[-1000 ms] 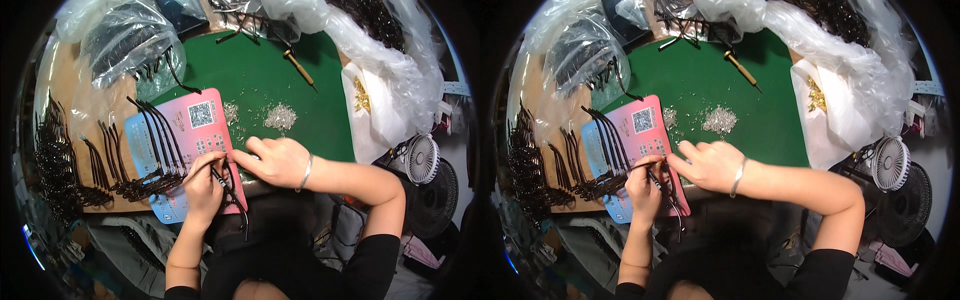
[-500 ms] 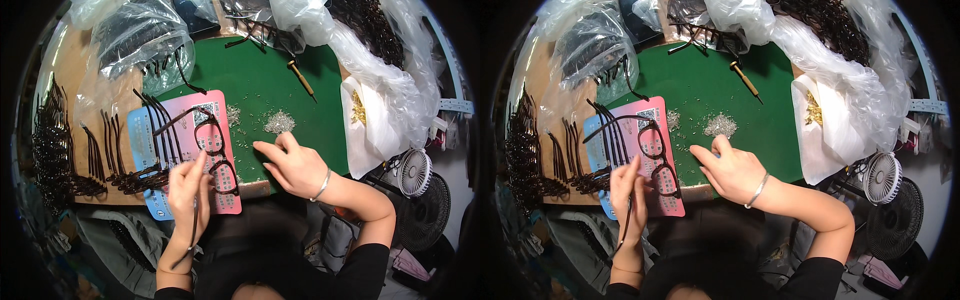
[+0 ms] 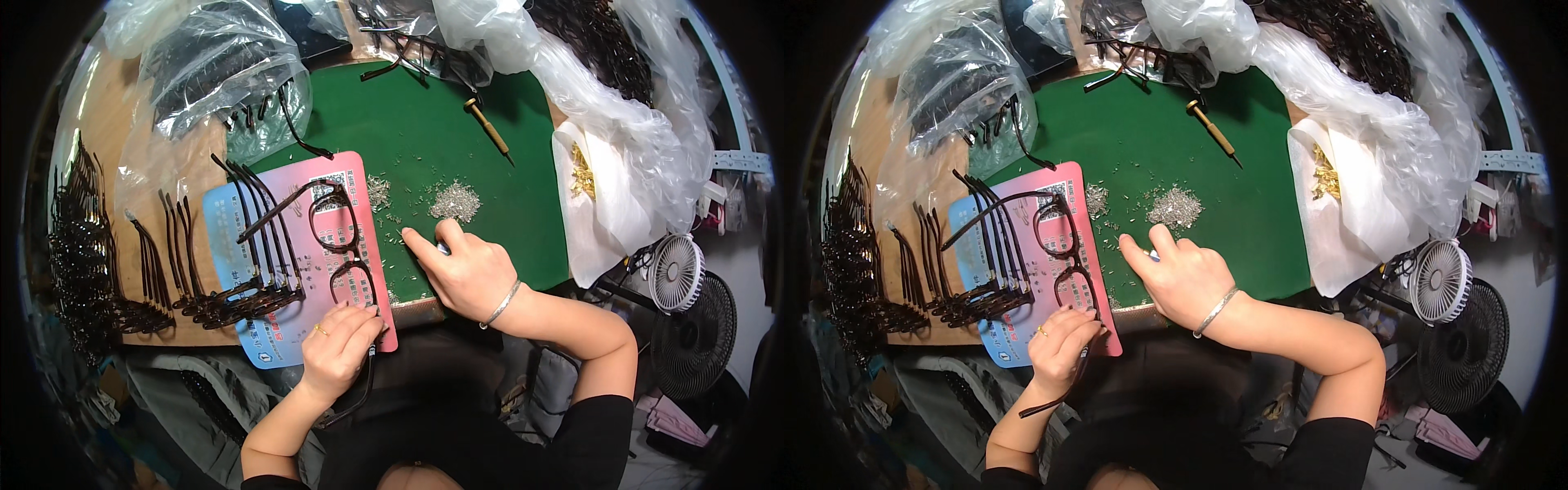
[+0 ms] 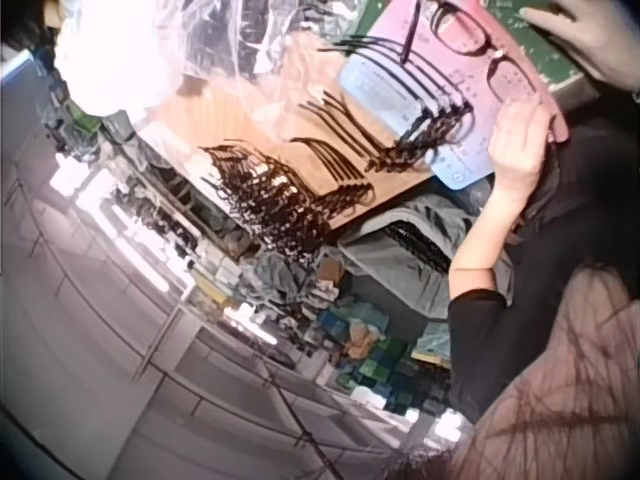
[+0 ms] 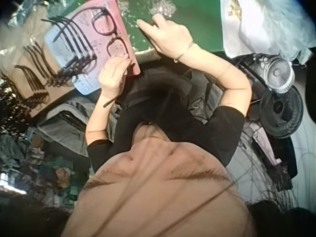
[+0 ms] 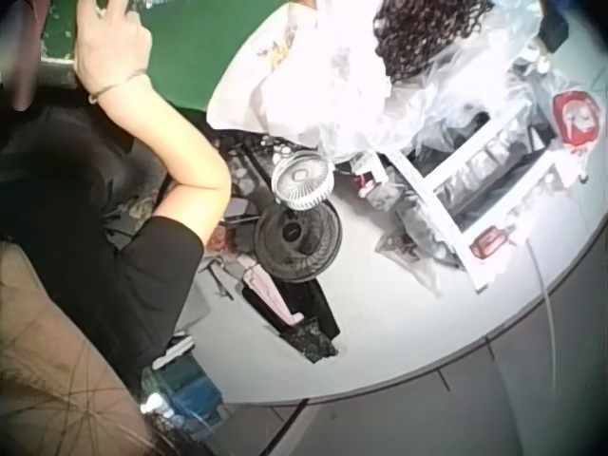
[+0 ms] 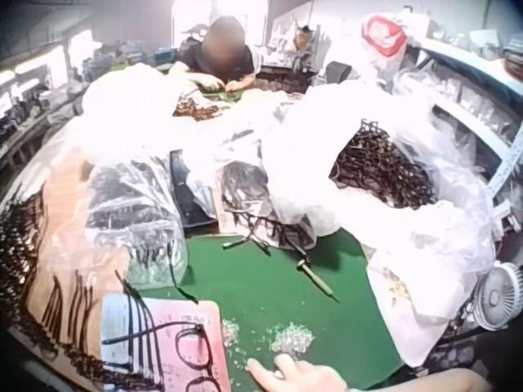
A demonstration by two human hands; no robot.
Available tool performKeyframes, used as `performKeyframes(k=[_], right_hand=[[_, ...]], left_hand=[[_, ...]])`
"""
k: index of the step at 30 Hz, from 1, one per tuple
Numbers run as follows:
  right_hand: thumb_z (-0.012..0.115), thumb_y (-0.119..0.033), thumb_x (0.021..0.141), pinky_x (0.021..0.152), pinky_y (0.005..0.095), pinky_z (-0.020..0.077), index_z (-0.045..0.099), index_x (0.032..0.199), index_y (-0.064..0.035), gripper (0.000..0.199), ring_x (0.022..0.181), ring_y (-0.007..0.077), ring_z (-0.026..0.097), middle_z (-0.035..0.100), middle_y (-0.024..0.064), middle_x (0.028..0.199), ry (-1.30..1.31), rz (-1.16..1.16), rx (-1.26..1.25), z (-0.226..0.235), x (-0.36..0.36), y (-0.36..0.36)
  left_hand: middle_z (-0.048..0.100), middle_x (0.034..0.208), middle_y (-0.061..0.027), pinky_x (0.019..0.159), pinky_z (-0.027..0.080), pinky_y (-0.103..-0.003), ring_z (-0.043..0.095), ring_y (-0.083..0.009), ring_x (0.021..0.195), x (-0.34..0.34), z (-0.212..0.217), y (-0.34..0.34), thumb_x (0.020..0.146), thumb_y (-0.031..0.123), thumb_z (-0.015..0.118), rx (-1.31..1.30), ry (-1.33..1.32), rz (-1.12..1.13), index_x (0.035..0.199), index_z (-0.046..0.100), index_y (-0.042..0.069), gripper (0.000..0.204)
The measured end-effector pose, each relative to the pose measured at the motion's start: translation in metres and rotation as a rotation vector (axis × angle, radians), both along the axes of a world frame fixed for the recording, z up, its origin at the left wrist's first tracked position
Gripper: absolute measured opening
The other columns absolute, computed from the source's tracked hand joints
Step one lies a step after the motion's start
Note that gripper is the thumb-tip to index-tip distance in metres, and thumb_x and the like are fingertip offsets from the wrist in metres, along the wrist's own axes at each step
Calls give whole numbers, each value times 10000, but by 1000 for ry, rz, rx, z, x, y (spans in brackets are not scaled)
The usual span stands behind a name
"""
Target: The person assembles eyeglasses by hand, picking up frames and small metal components from a green mat, inserting parts into the frame, and placing completed glasses aside. The person repeatedly handles frames and components, using a small tool to assist with assembly.
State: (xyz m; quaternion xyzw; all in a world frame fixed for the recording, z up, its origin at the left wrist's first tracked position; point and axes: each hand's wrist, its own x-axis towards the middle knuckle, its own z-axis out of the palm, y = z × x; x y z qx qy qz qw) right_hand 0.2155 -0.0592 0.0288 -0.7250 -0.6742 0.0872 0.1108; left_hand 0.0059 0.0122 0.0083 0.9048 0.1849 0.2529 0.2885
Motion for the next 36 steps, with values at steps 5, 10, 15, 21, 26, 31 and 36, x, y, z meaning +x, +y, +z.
performKeyframes(k=[5,10,15,21,26,31,36], right_hand=[[609,-95,738,445,311,464,580,1159,-139,424,552,185,548,487,73,816,-49,-3,1,-1,-4,1],[603,-83,718,443,313,464,563,1204,-159,494,545,188,547,482,75,807,-68,5,-4,-1,-5,2],[605,-110,709,461,339,500,543,1187,-136,484,549,234,586,482,120,867,192,109,-59,3,7,-3],[596,-142,779,469,353,500,553,1141,-121,365,560,244,601,483,129,868,247,131,-66,5,10,-9],[615,-126,744,471,338,501,565,1122,-97,383,571,229,597,488,125,861,207,24,-9,0,14,-8],[627,-84,630,452,296,482,572,1131,-82,504,540,189,549,488,98,848,51,62,20,-1,6,-8],[620,-85,637,440,291,472,575,1122,-81,486,523,183,534,485,94,845,19,81,34,-4,5,-8]], left_hand=[[652,844,-72,774,524,-388,633,-229,772,2,-6,1,655,20,684,27,-11,61,848,657,55,198],[647,788,-51,792,514,-386,631,-220,776,4,-10,6,639,59,758,33,-49,46,809,640,65,207],[645,776,-48,792,507,-379,631,-222,775,5,-10,10,652,59,755,7,-29,46,778,630,65,178],[663,793,-59,836,491,-401,644,-231,803,3,-10,14,630,38,779,-22,4,21,763,629,59,202],[657,771,-61,802,495,-396,638,-234,772,6,-7,11,635,16,737,-39,-15,51,732,649,60,137],[657,769,-59,806,495,-397,637,-229,767,5,-10,9,634,11,734,-42,-28,63,731,648,61,139],[660,788,-61,844,484,-415,638,-230,803,3,-15,9,624,28,788,-28,-38,42,754,612,68,222]])
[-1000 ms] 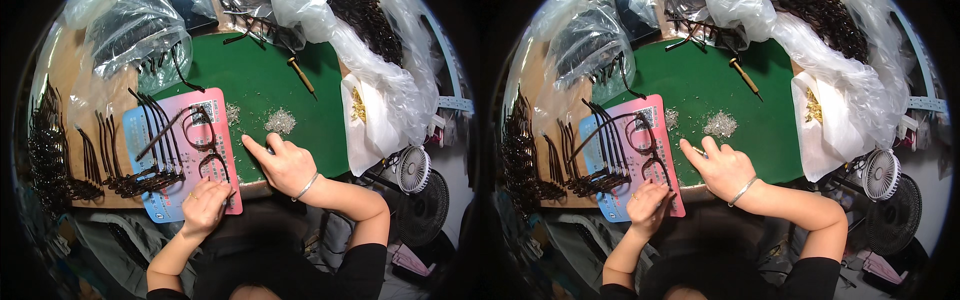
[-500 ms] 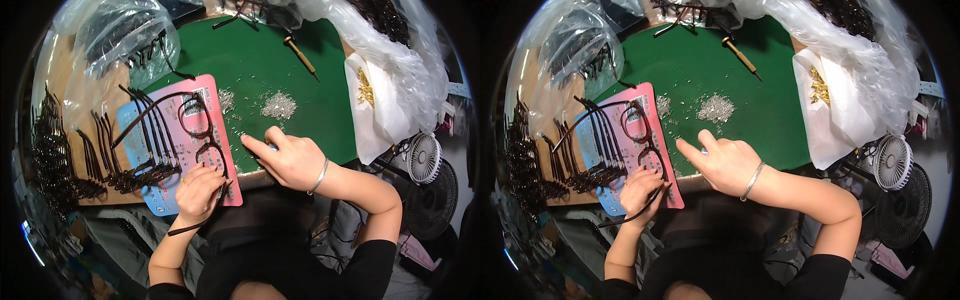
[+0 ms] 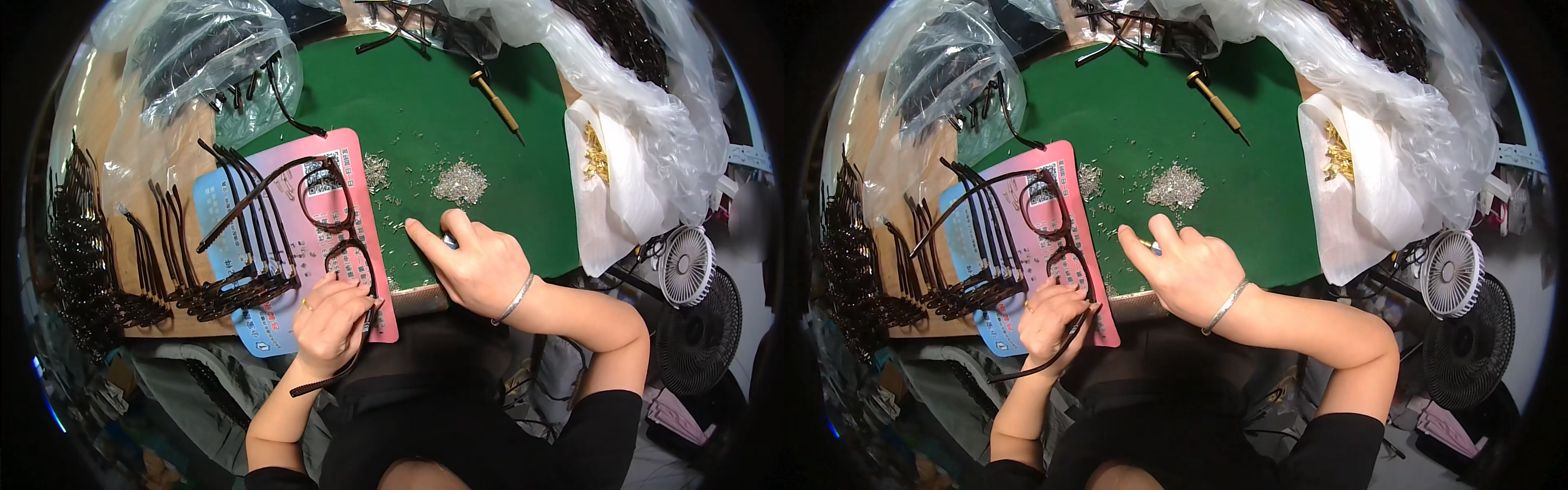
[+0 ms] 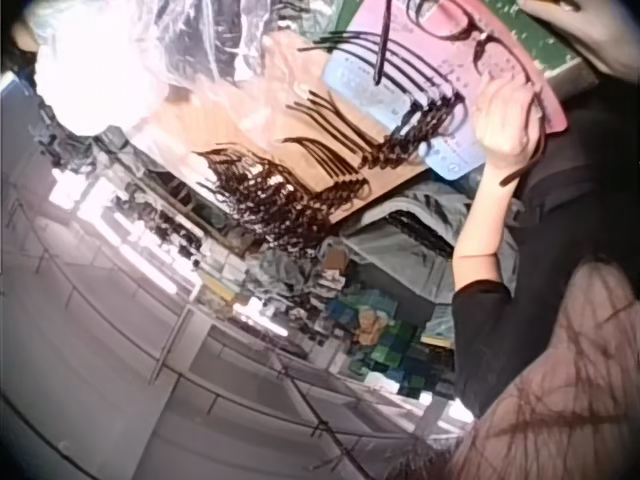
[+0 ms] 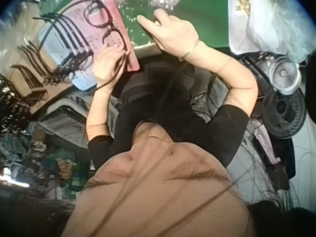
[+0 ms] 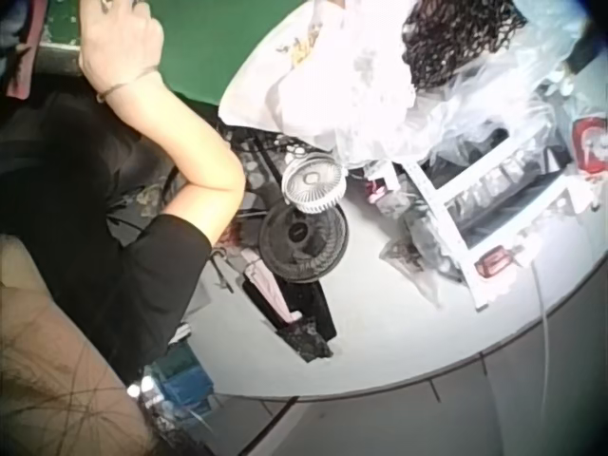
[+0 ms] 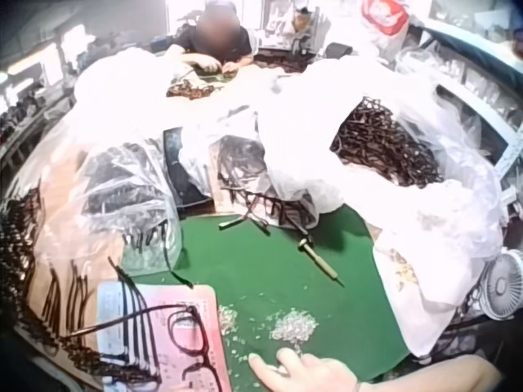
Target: The person assembles eyeglasses by hand, picking up frames and small metal components from a green mat, inserting parts into the frame, and placing completed glasses aside. The person repeatedly handles frames and components, using a small tool to assist with assembly.
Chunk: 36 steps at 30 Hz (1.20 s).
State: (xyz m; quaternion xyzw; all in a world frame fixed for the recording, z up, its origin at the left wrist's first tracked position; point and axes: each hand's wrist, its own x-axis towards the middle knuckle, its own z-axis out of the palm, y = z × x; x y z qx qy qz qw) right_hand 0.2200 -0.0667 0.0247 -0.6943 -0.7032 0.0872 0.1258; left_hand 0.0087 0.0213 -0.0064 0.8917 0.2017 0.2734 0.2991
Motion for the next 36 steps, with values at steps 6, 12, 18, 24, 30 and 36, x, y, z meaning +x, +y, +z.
performKeyframes(k=[6,12,18,24,30,36], right_hand=[[602,-96,659,426,282,462,576,1126,-93,467,508,181,521,475,85,832,-22,17,22,-2,-3,3],[593,-109,680,425,276,464,569,1161,-140,483,497,180,514,468,80,825,-78,58,-29,4,-4,7],[615,-157,761,454,340,498,539,1173,-156,419,536,236,583,482,105,837,497,282,-198,12,8,6],[585,-112,733,430,377,491,533,1126,-156,399,494,271,579,496,138,820,457,314,-230,5,-11,1],[585,-114,721,428,384,488,532,1107,-156,391,499,273,586,498,145,820,448,308,-233,5,-12,2],[583,-117,722,430,383,487,531,1110,-154,393,497,274,583,498,132,818,437,321,-232,6,-12,2]], left_hand=[[656,794,-51,818,499,-395,626,-226,774,3,2,-2,632,12,739,3,-38,37,733,646,63,147],[649,804,-59,822,501,-400,626,-227,774,0,0,-1,638,21,740,36,-37,14,755,650,59,153],[651,819,-69,822,507,-404,631,-228,765,-7,-1,8,645,20,731,46,-40,-83,782,648,45,162],[655,827,-67,826,510,-406,636,-233,768,-7,-1,6,663,7,712,55,-17,-86,786,652,49,143],[664,834,-75,830,510,-411,640,-241,766,-6,-2,3,683,12,701,62,-7,-57,780,650,46,114],[665,834,-77,828,512,-413,640,-241,774,-6,-1,3,685,13,698,72,-8,-53,777,649,44,108]])
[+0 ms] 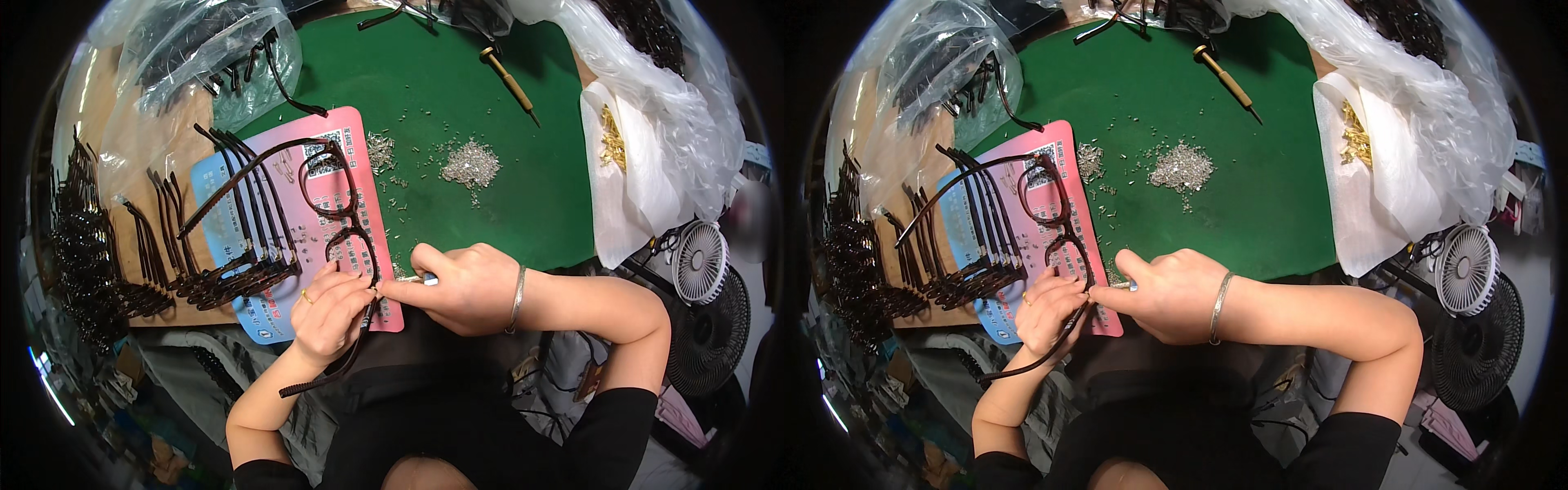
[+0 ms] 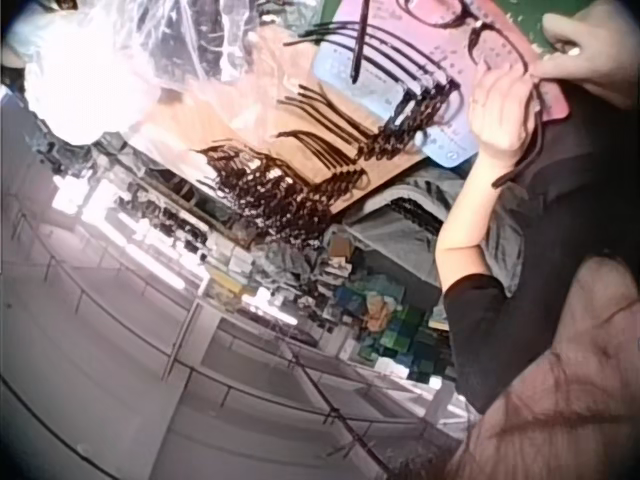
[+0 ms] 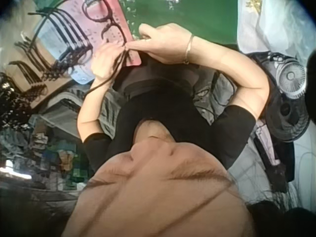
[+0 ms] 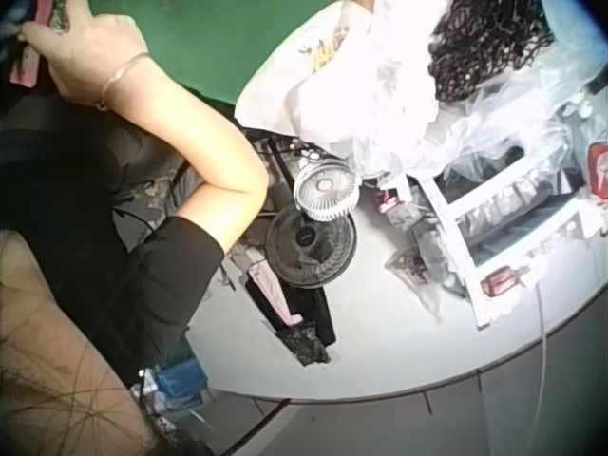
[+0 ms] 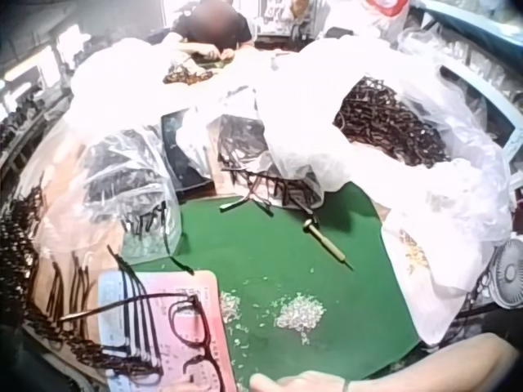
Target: The person assembles eyeglasses by hand, picking up frames and small metal components from a green mat, inserting parts into the frame, and placing completed glasses aside. The person repeatedly handles frames and components, using a small tool to assist with assembly.
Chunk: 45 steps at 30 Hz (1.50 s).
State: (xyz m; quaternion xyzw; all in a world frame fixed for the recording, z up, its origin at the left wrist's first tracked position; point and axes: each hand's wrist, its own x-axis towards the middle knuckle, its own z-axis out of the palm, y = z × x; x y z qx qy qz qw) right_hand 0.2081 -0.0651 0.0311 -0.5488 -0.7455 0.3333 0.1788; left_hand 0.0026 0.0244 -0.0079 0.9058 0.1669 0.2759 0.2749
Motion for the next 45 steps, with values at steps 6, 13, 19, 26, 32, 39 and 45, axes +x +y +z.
performKeyframes(k=[6,13,19,26,32,39,45], right_hand=[[577,-155,724,427,350,496,546,1100,-136,378,486,232,582,498,105,805,-100,-7,102,0,-5,-2],[562,-184,733,364,324,485,545,1091,-76,374,452,202,567,494,83,750,-227,71,271,-6,-4,8],[542,-173,759,384,344,489,508,1142,-74,397,476,214,579,492,87,769,-223,110,202,-6,-1,9],[588,-172,795,476,314,491,503,1139,-76,367,600,221,602,490,93,855,-77,-78,150,19,23,-4],[592,-192,822,531,333,494,505,1139,-74,349,642,249,592,489,99,892,-75,-142,102,1,28,-7],[592,-188,823,566,329,503,528,1117,-50,331,666,244,597,525,93,879,-29,-196,75,0,28,-5],[601,-182,816,563,343,494,527,1112,-49,332,663,266,589,530,105,868,-18,-193,100,5,29,-6]], left_hand=[[668,835,-77,828,513,-411,642,-242,778,-1,0,1,668,6,712,7,8,-5,772,649,45,127],[673,832,-71,821,519,-401,648,-229,768,1,-1,2,665,26,746,18,-50,7,750,642,53,137],[670,836,-71,827,516,-407,650,-231,774,2,-3,0,662,31,755,-15,-52,-2,742,633,55,148],[626,780,-41,941,396,-445,576,-183,669,2,22,3,612,37,786,-118,-87,25,740,627,92,210],[613,604,-90,502,477,-266,592,-151,519,-63,137,6,593,-17,749,-920,-347,268,692,569,21,209],[608,712,-37,553,429,-176,567,-68,616,-102,163,40,763,63,657,-1115,6,560,869,566,-7,156],[582,989,-156,910,384,-478,503,-366,1033,-27,95,33,682,125,650,191,448,416,809,579,18,180]])
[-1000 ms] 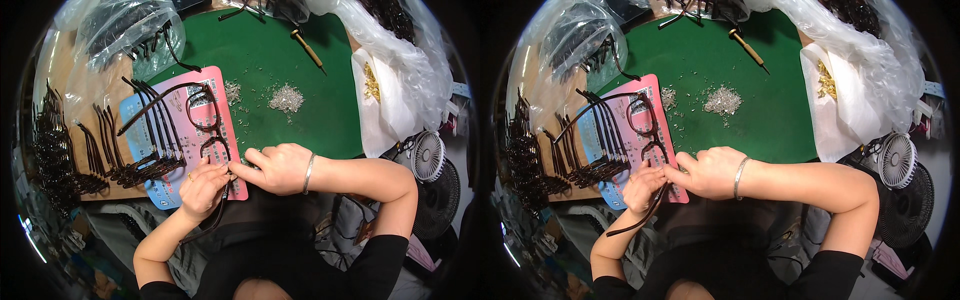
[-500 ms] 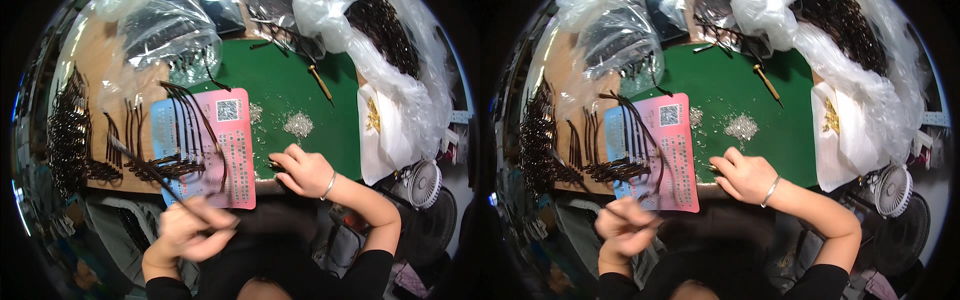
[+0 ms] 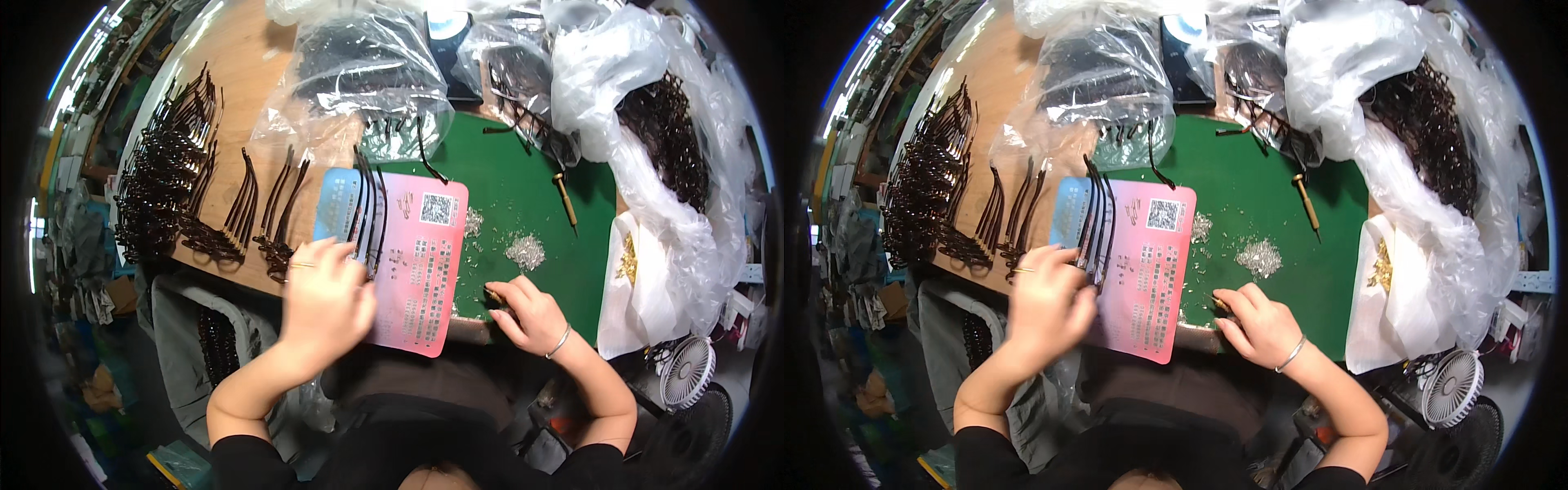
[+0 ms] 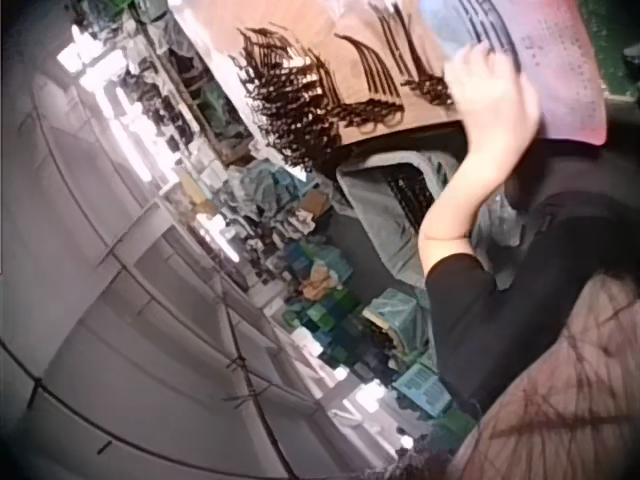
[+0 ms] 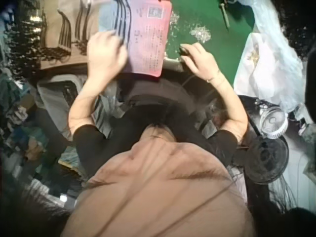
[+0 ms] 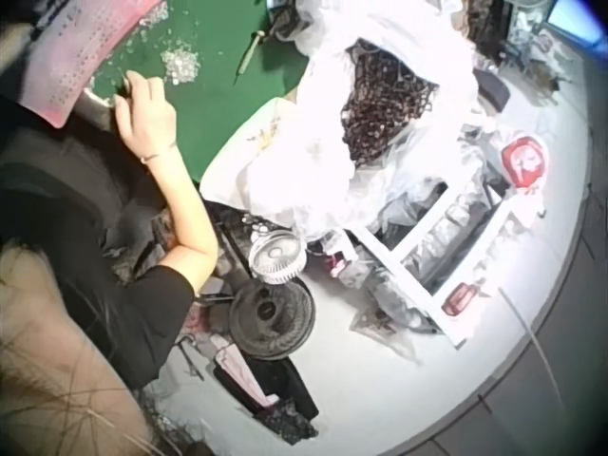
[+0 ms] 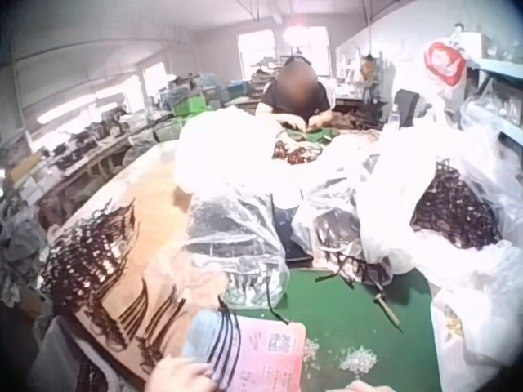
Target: The person assembles eyeglasses by hand, picking up frames and small metal components from a green mat, inserting parts into the frame, and placing completed glasses aside. The person repeatedly handles frames and components, using a small tool to assist with assembly.
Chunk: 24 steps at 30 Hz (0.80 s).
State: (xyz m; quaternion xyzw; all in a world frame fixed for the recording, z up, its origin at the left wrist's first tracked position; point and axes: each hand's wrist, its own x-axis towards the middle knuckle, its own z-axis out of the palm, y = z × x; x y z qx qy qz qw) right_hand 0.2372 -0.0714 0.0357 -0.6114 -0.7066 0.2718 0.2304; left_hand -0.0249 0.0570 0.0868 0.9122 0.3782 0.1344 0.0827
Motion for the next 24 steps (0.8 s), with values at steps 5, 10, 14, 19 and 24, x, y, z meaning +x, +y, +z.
performKeyframes(k=[5,10,14,19,24], right_hand=[[605,-171,812,584,347,493,547,1090,-47,309,673,277,587,545,110,847,22,-55,-34,0,4,-5],[614,-164,802,589,347,486,561,1078,-54,301,671,280,583,550,118,832,19,-49,-51,-1,-1,1],[616,-150,792,585,344,483,569,1063,-46,294,660,279,578,553,118,821,0,-79,-65,2,-2,0],[617,-141,788,590,344,487,574,1050,-43,284,658,279,580,556,116,800,39,-75,-14,0,-7,5],[620,-164,799,600,342,486,564,1065,-52,294,671,273,575,548,115,815,9,-95,-35,3,-4,-5]], left_hand=[[429,1239,-214,1009,269,-558,323,-407,1247,-8,-10,13,641,376,760,-64,285,-67,1157,465,15,695],[542,957,-128,910,417,-421,490,-359,1070,-79,-17,11,601,62,710,-30,293,-185,1044,519,26,484],[562,867,-92,938,397,-461,540,-310,1042,-110,-2,28,703,21,557,175,161,-114,884,552,87,192],[553,1088,-136,1010,321,-441,448,-340,1174,-183,1,152,657,-55,567,56,252,33,1051,527,56,411],[525,1170,-130,1047,275,-495,400,-353,1225,-176,-12,165,589,-67,609,-43,520,133,1079,531,61,512]])
